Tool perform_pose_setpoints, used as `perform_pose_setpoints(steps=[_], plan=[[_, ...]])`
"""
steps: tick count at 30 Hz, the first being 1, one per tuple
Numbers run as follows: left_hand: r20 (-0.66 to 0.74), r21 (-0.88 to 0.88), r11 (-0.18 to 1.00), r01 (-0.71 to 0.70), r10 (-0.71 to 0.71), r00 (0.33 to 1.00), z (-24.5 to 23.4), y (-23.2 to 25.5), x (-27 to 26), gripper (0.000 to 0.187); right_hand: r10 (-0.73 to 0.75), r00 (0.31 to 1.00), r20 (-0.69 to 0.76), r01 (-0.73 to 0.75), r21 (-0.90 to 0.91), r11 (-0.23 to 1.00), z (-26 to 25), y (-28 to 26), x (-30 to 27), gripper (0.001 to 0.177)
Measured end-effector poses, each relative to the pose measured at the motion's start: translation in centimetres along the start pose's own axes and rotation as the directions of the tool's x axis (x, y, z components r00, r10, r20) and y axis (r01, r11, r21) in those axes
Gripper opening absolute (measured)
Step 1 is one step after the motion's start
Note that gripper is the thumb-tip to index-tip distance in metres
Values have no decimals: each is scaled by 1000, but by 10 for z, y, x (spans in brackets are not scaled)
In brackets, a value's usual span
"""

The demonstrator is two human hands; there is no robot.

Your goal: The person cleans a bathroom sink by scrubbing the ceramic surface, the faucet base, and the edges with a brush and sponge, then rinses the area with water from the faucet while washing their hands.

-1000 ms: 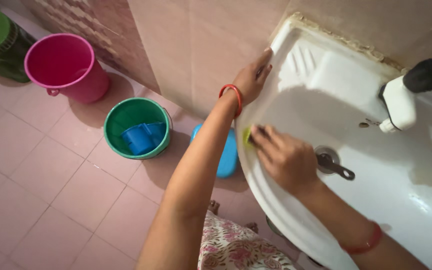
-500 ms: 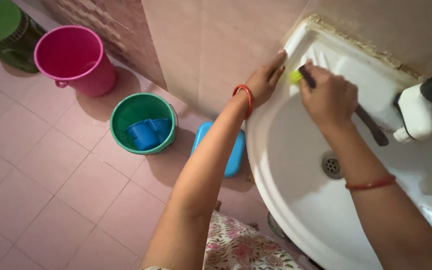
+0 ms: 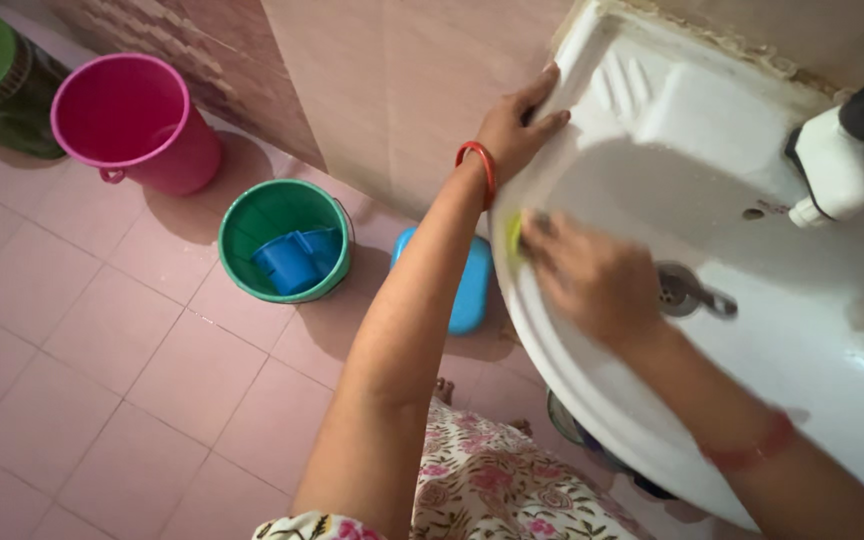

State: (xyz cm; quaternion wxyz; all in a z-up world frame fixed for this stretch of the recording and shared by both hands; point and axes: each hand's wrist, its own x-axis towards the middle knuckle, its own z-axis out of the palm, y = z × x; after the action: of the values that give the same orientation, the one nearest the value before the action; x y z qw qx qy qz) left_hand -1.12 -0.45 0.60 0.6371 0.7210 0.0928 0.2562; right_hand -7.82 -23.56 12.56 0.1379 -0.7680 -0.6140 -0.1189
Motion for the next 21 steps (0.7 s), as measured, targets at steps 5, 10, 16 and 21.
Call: perform_pose_setpoints(steps=[5,10,16,21], plan=[[-4,166,986,-18,19,1000,5,-7,5,65,-40,995,95,31,88,996,-46,-26,-68,39],[11,419,905,-69,71,997,14,-10,7,67,147,989,14,-148,136,980,-16,-27,-28,39],[-6,458,886,-76,89,996,20,-13,4,69,210,962,173,-243,198,950,-36,-20,-79,36],[13,445,896,-2,-4,1000,22,-20,5,69,266,935,236,-309,168,936,-45,-23,-90,39]])
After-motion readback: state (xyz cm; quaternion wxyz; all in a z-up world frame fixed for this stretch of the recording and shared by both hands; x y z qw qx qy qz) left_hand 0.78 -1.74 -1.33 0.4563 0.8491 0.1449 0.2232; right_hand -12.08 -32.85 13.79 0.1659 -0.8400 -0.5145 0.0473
